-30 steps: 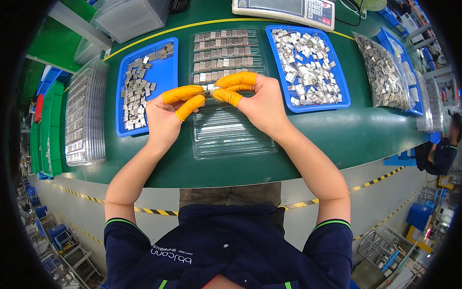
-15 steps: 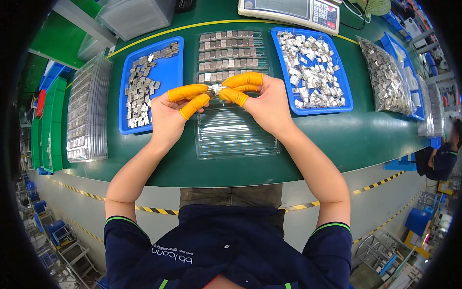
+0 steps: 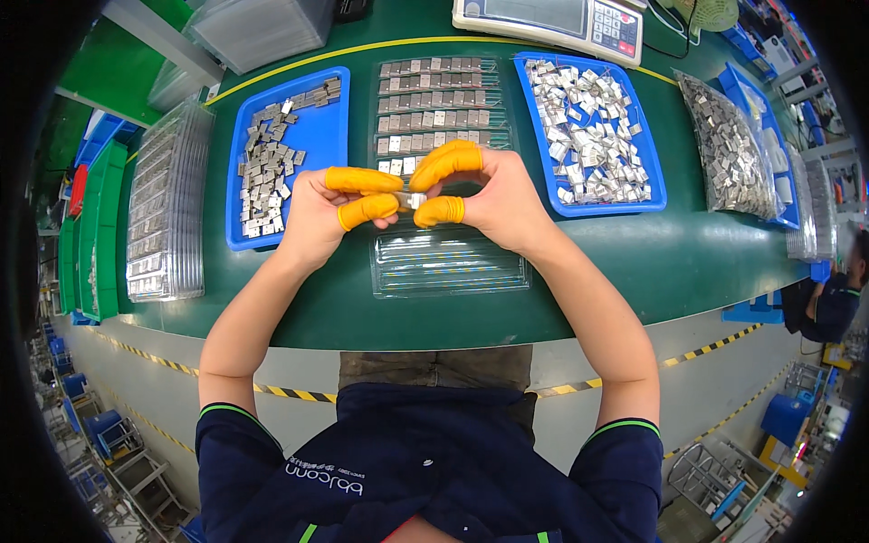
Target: The person sorts small metallic rectangular components from two blue trays into a clear plastic tray with compartments. They pick up individual pieces and place them into the designated slots. The process is repetitive and involves careful handling of the small parts.
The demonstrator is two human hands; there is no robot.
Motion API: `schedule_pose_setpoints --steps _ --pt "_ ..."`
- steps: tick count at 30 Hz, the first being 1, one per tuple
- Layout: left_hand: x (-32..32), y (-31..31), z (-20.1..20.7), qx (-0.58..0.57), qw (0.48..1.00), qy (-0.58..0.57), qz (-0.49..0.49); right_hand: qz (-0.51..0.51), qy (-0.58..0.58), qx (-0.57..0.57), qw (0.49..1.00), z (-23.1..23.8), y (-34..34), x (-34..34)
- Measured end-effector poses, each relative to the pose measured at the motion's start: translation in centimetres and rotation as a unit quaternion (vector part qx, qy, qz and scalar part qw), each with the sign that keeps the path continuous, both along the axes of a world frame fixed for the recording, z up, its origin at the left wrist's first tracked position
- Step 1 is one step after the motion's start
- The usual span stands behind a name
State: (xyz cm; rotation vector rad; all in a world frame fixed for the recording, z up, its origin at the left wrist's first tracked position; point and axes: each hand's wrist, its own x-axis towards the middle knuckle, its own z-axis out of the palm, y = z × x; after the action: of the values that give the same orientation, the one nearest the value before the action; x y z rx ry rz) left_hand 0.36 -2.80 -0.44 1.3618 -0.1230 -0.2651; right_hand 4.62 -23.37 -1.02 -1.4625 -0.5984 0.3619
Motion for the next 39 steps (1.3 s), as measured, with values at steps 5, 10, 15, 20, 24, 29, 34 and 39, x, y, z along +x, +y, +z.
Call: schedule_pose_setpoints --steps 5,10,15,20,24,29,34,39 --pt "-0.1 0.3 -0.2 -0.022 0.999 0.014 -0.042 0.038 0.045 0.004 0.998 0.6 0.0 -0.2" --pt "0.1 0.3 0.0 0.001 0.999 -0.002 -0.047 0.012 -0.036 -0.038 0.999 0.3 0.1 -0.3" --pt "-0.2 0.1 0.2 0.012 0.999 0.016 -0.041 -0.006 -0.041 -0.047 0.998 0.5 0.3 -0.5" --pt "-0.1 -0.1 0.5 0.016 1.000 0.004 -0.015 -0.030 -0.084 -0.065 0.994 0.0 0.3 -0.5" --pt "0.0 -1.2 0.2 0.038 0.993 -0.066 0.092 -0.112 -0.111 -0.037 0.987 -0.1 0.9 -0.4" --pt "-0.2 0.6 0.1 0.240 0.955 -0.154 0.078 -0.171 -0.233 -0.100 0.952 0.3 0.4 -0.5" --pt "-0.2 0.0 -0.4 0.274 0.930 -0.238 0.062 -0.159 -0.382 -0.096 0.905 0.4 1.4 -1.3" --pt "-0.2 0.0 -1.0 0.179 0.975 -0.115 0.067 -0.156 -0.419 -0.110 0.888 -0.3 1.3 -1.1"
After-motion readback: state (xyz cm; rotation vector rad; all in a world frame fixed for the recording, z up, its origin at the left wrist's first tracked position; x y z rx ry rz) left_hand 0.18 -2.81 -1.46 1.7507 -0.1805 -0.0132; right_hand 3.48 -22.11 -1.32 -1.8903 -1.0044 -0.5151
